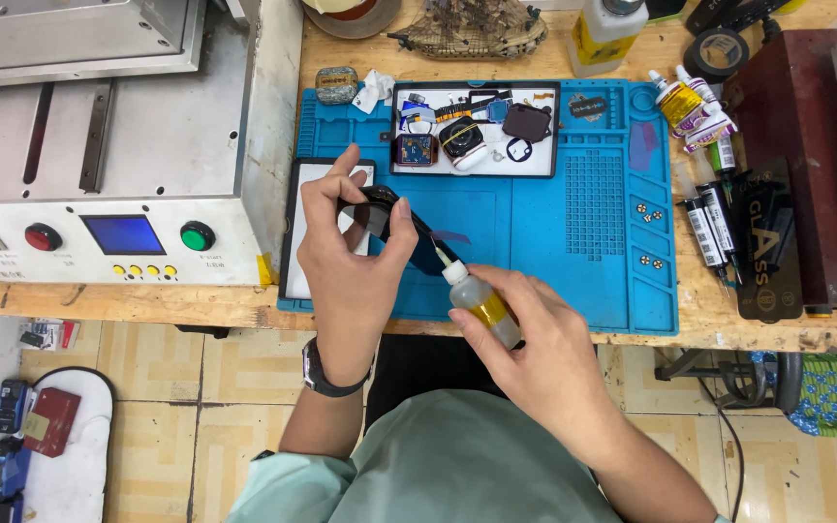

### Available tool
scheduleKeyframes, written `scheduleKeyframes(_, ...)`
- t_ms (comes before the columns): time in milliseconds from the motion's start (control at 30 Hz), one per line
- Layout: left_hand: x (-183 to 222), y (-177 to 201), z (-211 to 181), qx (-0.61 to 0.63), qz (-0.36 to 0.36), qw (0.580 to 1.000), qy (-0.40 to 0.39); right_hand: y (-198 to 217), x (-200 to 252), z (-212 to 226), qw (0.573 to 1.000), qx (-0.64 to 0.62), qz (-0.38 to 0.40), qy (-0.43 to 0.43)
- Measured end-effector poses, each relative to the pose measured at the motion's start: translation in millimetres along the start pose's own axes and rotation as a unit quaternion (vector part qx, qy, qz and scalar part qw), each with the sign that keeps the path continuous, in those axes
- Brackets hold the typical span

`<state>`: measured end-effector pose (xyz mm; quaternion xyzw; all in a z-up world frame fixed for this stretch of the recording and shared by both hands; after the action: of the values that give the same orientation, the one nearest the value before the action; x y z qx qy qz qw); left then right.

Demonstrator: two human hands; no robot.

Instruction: Disassembling a smartphone by prying off the back cover and applying adhesive remover at a repair bench.

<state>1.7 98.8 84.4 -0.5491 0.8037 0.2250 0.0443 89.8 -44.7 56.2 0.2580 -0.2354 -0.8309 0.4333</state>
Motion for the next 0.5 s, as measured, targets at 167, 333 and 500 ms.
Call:
scheduleKeyframes(167,-0.3,-1.1,-1.3,-0.017,-0.001,1.000,-0.018,0.8,0.5,-3.1,1.000,-0.004,0.012,-0.024)
scheduleKeyframes(333,1.8,0.1,-4.3,-0.026,-0.005,0.999,-0.025,1.3,0.4,-5.9,0.998,-0.017,0.027,-0.053)
scheduleKeyframes(500,4.3,0.3,-4.4,-0.035,-0.009,0.999,-0.020,3.3,0.1,-8.7,0.996,-0.038,0.037,-0.077)
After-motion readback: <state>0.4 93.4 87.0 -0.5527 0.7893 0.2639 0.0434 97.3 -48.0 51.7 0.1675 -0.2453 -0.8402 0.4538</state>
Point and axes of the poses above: each hand's wrist, its own x-axis away from the middle knuckle, its own y-axis out of the back of the hand, z = x × y, the point moved 8 cm from there along -x, towards the middle knuckle, and after that the axes turned 2 degrees about y, right-handed, at the moved point
